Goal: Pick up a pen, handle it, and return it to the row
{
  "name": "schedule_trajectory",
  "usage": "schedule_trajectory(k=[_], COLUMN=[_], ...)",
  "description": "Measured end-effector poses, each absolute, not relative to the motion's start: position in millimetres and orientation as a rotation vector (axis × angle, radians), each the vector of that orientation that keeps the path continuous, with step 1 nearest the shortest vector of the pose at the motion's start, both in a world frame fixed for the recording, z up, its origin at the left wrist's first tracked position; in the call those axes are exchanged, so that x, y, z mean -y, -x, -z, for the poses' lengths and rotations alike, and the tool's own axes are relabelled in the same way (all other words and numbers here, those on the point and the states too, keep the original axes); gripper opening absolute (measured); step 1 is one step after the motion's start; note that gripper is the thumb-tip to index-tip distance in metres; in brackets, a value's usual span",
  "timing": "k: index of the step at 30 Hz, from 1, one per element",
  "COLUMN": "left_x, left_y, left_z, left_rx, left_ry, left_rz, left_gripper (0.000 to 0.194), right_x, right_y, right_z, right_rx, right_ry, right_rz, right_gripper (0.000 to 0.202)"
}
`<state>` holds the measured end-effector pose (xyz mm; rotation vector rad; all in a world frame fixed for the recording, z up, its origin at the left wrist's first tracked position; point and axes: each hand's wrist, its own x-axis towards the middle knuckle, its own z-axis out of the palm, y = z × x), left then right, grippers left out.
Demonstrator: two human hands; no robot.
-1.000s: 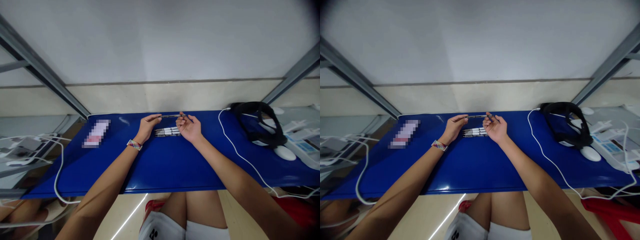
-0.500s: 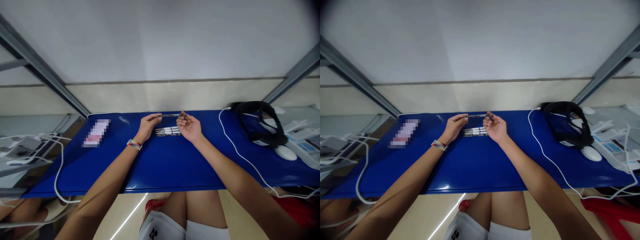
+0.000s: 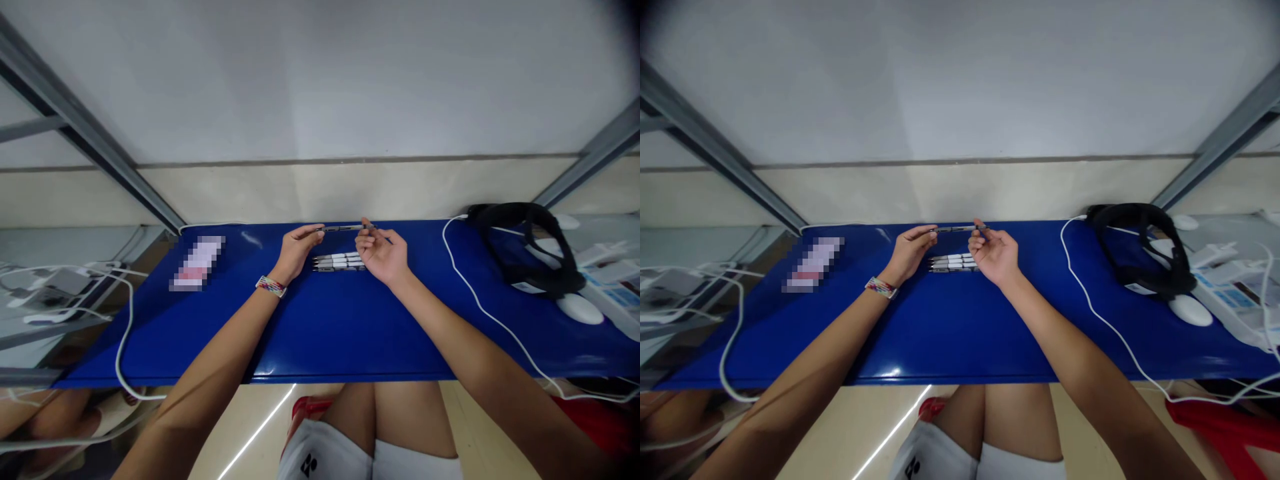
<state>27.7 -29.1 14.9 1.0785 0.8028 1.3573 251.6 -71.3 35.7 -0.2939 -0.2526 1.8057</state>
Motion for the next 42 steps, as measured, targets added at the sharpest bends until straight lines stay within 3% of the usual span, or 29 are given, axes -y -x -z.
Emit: schedule_trajectory(k=[5,18,42], left_x=[31.7,31.0,31.8], left_y=[-29.7,-29.6,-29.9], left_z=[-13.9,-13.2,-13.5], left_rx=[-0.811,-0.801,-0.804], left_ry=[-1.145,-1.163,-1.157], left_rz=[-1.321,-1.319,-1.313], left_gripper=[0.035,0.035,0.034], right_x=[69.0,67.3,69.2], right_y=[-251.8,-252.3,-256.1], right_z=[-34.1,-28.8,-33.4], right_rx=[0.176,0.203,0.224], right_ry=[0.338,0.369,0.334], right_rz=[-1.754,-1.754,-1.780], right_gripper=[0.021,0.014,0.018])
